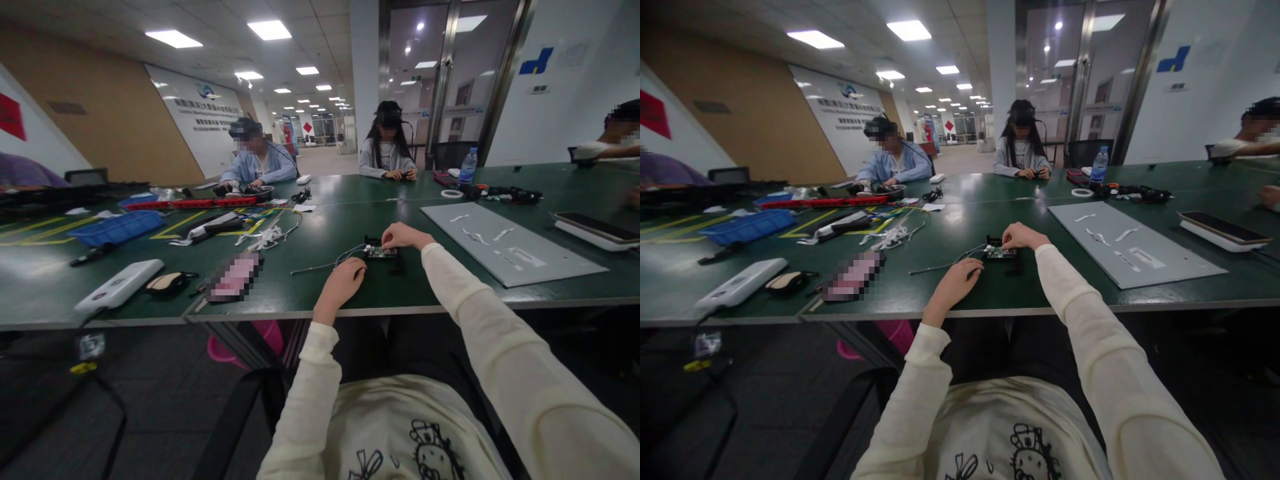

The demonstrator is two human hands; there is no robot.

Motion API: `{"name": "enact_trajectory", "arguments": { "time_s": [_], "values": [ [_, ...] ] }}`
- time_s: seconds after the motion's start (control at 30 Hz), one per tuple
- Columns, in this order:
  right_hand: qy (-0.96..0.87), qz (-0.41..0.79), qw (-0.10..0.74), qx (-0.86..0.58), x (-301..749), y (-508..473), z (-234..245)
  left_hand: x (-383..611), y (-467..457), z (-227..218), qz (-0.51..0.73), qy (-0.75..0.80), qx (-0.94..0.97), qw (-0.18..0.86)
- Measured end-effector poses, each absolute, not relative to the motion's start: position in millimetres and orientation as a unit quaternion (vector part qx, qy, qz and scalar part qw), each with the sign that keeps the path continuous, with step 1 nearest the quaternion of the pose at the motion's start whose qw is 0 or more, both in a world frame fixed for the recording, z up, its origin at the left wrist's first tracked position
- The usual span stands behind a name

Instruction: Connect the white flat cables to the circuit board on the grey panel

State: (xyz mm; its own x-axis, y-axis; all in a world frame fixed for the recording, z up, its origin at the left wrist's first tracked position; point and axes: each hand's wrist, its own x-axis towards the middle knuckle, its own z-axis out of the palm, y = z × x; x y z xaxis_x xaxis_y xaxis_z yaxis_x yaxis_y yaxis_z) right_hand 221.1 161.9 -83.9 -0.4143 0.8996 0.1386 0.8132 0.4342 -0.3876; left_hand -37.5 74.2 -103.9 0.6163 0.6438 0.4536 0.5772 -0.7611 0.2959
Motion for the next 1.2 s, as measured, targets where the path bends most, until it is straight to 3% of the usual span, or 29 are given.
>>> {"name": "enact_trajectory", "arguments": {
  "time_s": [0.43,0.77,1.2],
  "values": [
    [-0.834,0.086,0.237,-0.491,229.7,151.5,-108.2,13.0,113.0,-53.6,0.293,0.330,0.897,0.021],
    [-0.813,0.101,0.296,-0.491,237.0,148.3,-119.9,25.0,160.4,-110.2,0.223,0.290,0.930,0.028],
    [-0.804,0.127,0.310,-0.491,238.4,130.7,-116.9,24.6,161.5,-117.0,0.225,0.281,0.933,0.026]
  ]
}}
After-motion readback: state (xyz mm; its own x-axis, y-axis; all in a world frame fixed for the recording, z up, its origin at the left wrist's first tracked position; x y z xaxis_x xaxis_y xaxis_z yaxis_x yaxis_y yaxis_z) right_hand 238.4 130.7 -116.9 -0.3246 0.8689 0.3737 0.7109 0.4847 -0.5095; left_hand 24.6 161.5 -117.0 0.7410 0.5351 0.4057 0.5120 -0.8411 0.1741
